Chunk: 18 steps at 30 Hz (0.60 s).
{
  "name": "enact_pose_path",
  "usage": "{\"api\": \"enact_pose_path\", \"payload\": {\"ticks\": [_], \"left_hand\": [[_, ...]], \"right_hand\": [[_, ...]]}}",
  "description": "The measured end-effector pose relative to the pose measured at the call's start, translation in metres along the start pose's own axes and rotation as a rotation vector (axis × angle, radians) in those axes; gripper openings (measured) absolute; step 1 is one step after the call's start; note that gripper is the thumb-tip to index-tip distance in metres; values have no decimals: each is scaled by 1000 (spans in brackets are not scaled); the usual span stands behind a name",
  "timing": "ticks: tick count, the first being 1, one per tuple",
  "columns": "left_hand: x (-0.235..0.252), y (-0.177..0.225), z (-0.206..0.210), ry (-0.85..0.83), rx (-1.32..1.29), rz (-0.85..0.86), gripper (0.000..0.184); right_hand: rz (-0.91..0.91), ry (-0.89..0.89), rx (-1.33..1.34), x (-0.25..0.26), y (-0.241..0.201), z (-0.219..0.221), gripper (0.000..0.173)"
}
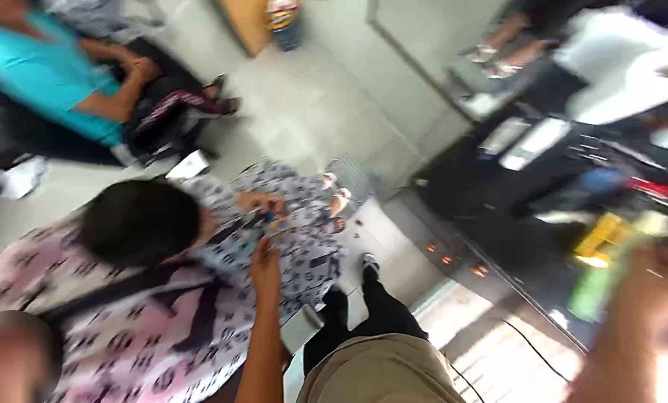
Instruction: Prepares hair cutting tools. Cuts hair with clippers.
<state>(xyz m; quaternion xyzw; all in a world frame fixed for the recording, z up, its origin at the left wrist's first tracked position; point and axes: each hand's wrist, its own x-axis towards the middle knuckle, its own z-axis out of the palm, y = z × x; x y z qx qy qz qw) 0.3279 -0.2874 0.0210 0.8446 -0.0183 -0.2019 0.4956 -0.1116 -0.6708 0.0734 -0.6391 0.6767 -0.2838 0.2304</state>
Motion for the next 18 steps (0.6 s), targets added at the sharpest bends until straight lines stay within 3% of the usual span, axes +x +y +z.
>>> {"api": "enact_pose_path", "payload": {"ticks": [5,11,15,18], "left_hand": [[-31,27,46,-145,28,77,45],[-54,63,67,-354,49,280,39],[-60,73,77,-388,22,361,36],[-72,81,98,-445,-5,420,35]], "right_hand": [[92,-99,-92,11,-15,21,79],[244,33,-63,46,-7,34,81],[386,-145,-134,72,7,31,83],[375,-225,-205,77,8,35,80]]}}
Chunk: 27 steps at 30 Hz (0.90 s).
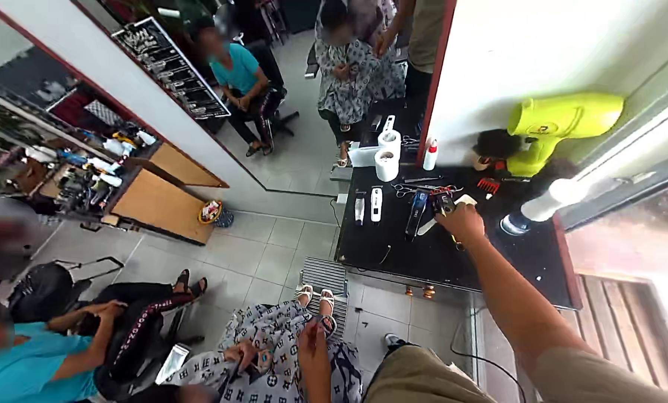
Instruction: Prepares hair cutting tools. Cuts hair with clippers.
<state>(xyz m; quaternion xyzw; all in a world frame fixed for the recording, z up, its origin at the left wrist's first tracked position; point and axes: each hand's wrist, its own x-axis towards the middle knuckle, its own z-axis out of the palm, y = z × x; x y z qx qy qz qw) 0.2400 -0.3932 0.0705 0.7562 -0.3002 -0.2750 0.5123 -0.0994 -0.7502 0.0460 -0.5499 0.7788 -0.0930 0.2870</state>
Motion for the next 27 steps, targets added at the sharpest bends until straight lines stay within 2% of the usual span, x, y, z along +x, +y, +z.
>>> {"api": "enact_pose_path", "payload": {"ticks": [3,5,8,10,12,15,18,20,22,23,27], "left_hand": [[5,22,29,-138,26,72,36],[6,48,47,-250,37,146,38],[13,95,77,-351,29,404,42],[22,124,98,-357,12,574,49],[29,152,107,-361,-11,642,65],[29,166,99,-349,-61,539,83],[16,151,58,-288,-52,417,77],[4,133,21,-213,-32,320,75],[-10,118,-16,-181,-24,228,80],[-18,112,-35,-186,-14,188,83],[-51,86,-98,-186,34,143,91]], "right_hand": [[-43,78,13,-11,2,-1,75],[-137,164,51,-31,1,-12,71],[-420,239,150,-67,-1,-19,73],[-657,185,337,-98,-9,-12,76],[-844,32,533,-135,-21,-1,75],[-1031,-282,707,-189,-37,23,65],[-932,-717,765,-237,-49,52,71],[-916,-924,710,-260,-57,68,91],[-917,-1032,615,-279,-66,81,108],[-920,-1078,585,-288,-71,87,110],[-916,-1321,583,-324,-91,107,106]]}}
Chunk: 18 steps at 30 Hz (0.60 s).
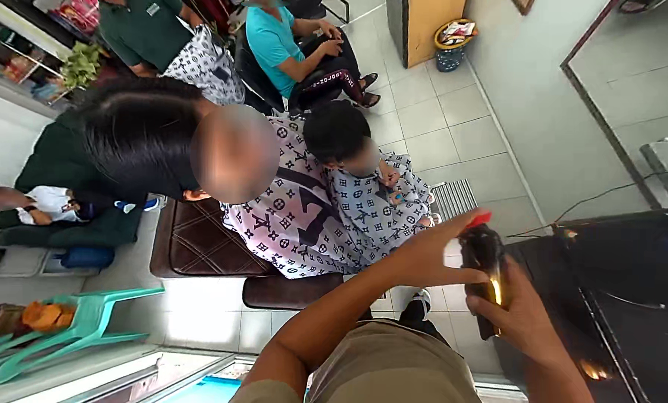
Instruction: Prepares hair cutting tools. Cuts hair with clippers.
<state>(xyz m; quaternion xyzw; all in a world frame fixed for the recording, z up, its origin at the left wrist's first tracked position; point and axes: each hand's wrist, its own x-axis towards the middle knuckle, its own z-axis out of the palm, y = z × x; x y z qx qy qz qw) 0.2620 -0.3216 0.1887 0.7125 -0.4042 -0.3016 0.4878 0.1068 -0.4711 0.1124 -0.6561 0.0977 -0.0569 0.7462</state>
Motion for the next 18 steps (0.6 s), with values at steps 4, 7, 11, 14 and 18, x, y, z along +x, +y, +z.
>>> {"api": "enact_pose_path", "payload": {"ticks": [4,7,11,14,18], "left_hand": [[-40,-13,-33,61,36,-4,89],[-66,-24,-50,112,52,17,85],[-98,-42,-69,154,48,100,81],[-118,-52,-83,106,19,204,80],[-134,-68,-106,117,-16,366,75]], "right_hand": [[-11,-130,84,11,-1,38,99],[10,-136,88,10,-4,68,93],[15,-171,198,7,1,103,81],[92,-281,546,10,7,130,54],[64,-403,840,21,19,168,49]]}}
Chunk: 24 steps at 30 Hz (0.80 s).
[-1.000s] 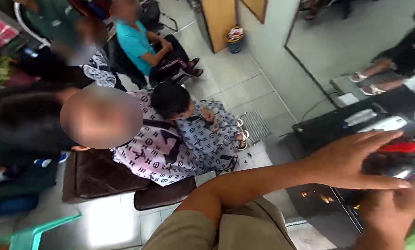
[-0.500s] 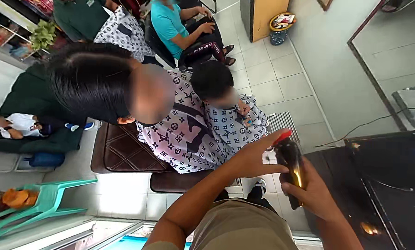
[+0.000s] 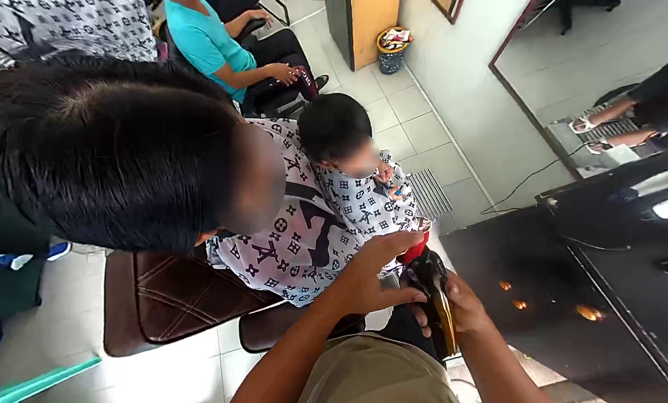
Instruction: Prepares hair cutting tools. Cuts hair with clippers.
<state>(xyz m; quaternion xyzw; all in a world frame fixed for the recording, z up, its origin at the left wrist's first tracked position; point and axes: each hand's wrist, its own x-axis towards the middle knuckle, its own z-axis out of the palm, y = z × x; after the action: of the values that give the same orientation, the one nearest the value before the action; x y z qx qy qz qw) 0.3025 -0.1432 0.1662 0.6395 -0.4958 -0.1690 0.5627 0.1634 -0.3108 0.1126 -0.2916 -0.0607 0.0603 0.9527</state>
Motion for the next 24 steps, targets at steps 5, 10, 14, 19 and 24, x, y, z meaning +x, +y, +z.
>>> {"api": "enact_pose_path", "payload": {"ticks": [5,10,14,19,24], "left_hand": [[31,-4,-51,113,116,42,57],[108,-62,-126,557,395,26,52],[141,-104,-169,647,422,-211,60],[156,-111,-201,467,352,-442,62],[162,-108,-208,285,287,-528,61]], "right_hand": [[-12,7,-166,41,8,3,55],[102,124,-759,91,-7,9,68],[150,151,-844,118,-6,2,69],[179,239,-803,138,-9,-6,70],[184,350,-771,156,-9,-13,69]]}}
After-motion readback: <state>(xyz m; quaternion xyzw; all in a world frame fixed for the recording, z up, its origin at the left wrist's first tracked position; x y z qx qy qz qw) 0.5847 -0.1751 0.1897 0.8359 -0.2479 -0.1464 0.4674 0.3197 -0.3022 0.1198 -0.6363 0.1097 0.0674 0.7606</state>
